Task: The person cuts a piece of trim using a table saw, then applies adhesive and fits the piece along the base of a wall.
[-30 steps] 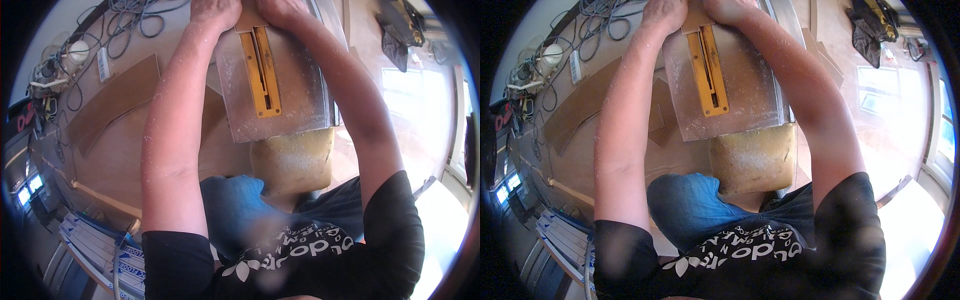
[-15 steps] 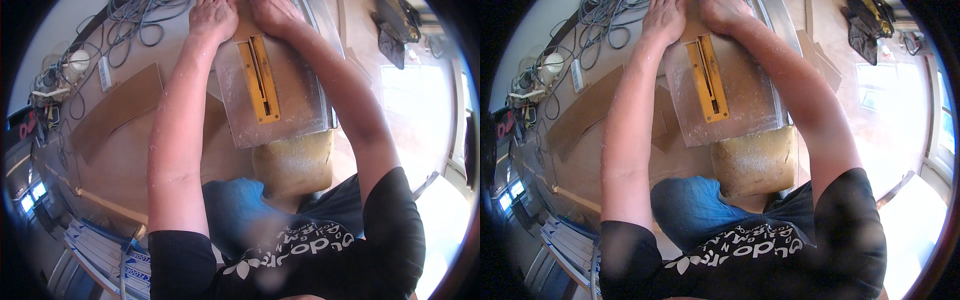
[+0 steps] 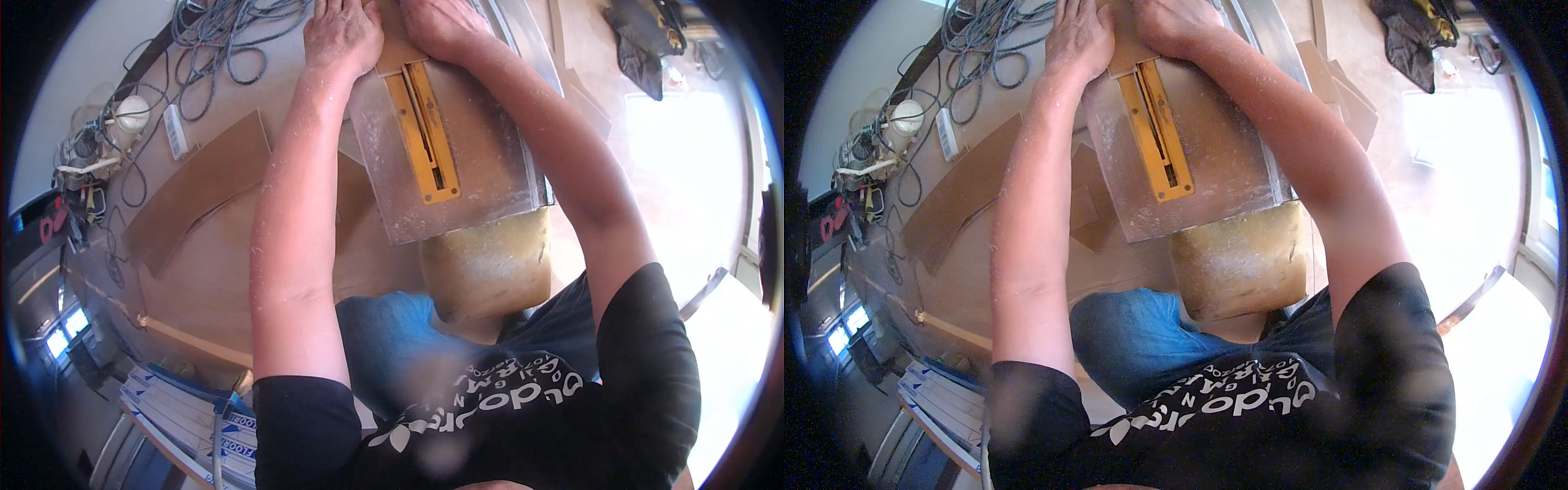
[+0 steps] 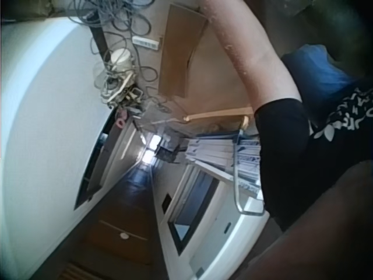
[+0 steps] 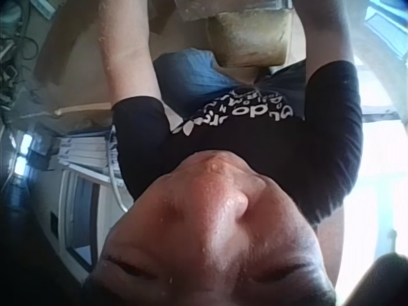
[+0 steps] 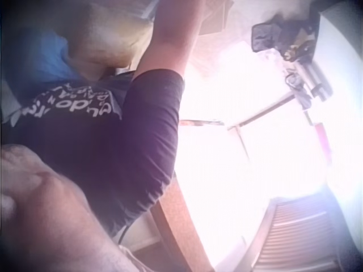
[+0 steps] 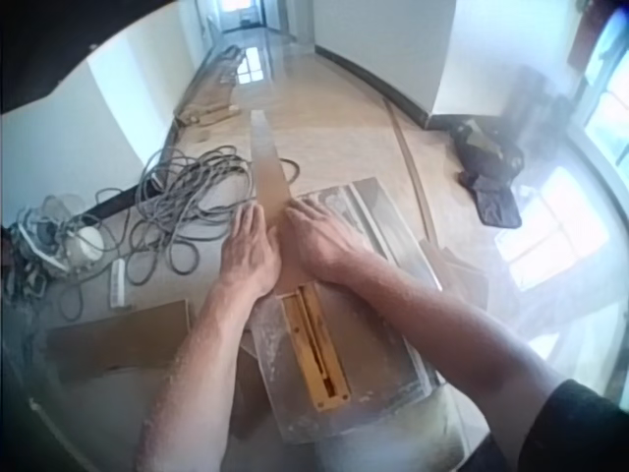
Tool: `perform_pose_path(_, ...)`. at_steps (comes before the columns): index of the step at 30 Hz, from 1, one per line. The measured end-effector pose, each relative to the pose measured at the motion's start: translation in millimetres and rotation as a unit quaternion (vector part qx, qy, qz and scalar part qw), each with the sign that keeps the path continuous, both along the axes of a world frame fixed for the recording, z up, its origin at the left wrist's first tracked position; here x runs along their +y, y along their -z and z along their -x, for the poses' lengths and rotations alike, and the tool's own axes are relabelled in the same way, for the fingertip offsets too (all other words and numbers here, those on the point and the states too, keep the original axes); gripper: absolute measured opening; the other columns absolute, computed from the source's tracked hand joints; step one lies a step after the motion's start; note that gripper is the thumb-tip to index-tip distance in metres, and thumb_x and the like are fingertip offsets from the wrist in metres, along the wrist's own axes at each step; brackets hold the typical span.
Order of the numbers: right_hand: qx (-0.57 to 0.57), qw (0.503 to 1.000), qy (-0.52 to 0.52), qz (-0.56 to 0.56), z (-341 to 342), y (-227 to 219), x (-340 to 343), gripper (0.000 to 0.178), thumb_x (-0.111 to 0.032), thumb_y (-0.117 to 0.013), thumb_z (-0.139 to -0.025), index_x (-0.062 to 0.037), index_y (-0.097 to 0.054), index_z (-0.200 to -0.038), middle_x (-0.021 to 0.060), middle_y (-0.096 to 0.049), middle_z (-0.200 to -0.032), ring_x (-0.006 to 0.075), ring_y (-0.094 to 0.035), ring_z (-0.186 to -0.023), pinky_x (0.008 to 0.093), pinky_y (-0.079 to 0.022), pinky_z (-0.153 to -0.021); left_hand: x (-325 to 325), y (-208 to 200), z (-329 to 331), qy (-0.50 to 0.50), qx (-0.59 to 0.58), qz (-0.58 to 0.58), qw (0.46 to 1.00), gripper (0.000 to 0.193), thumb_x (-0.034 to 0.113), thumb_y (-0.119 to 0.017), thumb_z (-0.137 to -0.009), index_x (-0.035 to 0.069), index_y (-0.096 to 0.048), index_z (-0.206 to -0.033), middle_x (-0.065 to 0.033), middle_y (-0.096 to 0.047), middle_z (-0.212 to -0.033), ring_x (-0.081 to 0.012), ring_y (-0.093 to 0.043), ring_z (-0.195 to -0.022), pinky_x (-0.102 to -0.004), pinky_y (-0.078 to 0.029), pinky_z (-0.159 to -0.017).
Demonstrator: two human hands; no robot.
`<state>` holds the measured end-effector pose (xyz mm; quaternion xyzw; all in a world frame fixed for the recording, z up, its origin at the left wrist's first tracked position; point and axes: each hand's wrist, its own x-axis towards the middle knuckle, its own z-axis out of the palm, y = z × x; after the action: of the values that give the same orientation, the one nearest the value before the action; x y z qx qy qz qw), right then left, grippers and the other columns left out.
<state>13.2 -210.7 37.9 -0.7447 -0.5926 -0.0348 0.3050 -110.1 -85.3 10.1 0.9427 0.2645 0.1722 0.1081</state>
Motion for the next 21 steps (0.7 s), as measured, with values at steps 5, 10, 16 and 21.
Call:
perform_pose_path(5,-0.021,1.0,0.006,-0.004,-2,8,4,0.039,-0.021,-0.053,-0.095,0.0035,-0.062,-0.124,0.0259,-0.059,-0.138,0.0398,-0.051,-0.134,0.0442,-0.039,-0.115,4,6,1,0.005,-0.022,-0.023,0.999,0.059,0.026,-0.045,-0.105,-0.01,-0.036,-0.151,-0.0287,-0.039,-0.158,-0.0418,-0.033,-0.15,-0.0462,-0.03,-0.123)
perform_pose_path(10,-0.012,0.999,0.015,0.027,-2,7,5,0.044,-0.021,-0.053,-0.095,0.0037,-0.06,-0.13,0.0255,-0.056,-0.143,0.0387,-0.049,-0.137,0.0432,-0.037,-0.117,3,7,1,0.009,-0.032,-0.028,0.999,0.059,0.025,-0.047,-0.105,-0.012,-0.037,-0.15,-0.0297,-0.04,-0.157,-0.0431,-0.033,-0.149,-0.0469,-0.03,-0.123)
perform_pose_path(16,-0.024,0.999,0.027,0.032,-3,12,5,0.047,-0.02,-0.052,-0.094,0.0044,-0.058,-0.134,0.0261,-0.055,-0.146,0.0385,-0.048,-0.139,0.043,-0.036,-0.119,3,6,1,0.006,-0.026,-0.039,0.999,0.059,0.025,-0.046,-0.105,-0.011,-0.037,-0.151,-0.0291,-0.04,-0.157,-0.0423,-0.033,-0.149,-0.0461,-0.028,-0.124)
perform_pose_path(21,-0.021,1.0,0.013,0.02,-5,9,4,0.047,-0.02,-0.053,-0.094,0.0052,-0.058,-0.134,0.0275,-0.055,-0.145,0.0392,-0.048,-0.139,0.0438,-0.037,-0.118,1,3,1,-0.003,-0.011,-0.009,1.0,0.059,0.027,-0.044,-0.106,-0.009,-0.035,-0.152,-0.0266,-0.038,-0.159,-0.0407,-0.031,-0.151,-0.0458,-0.028,-0.124)
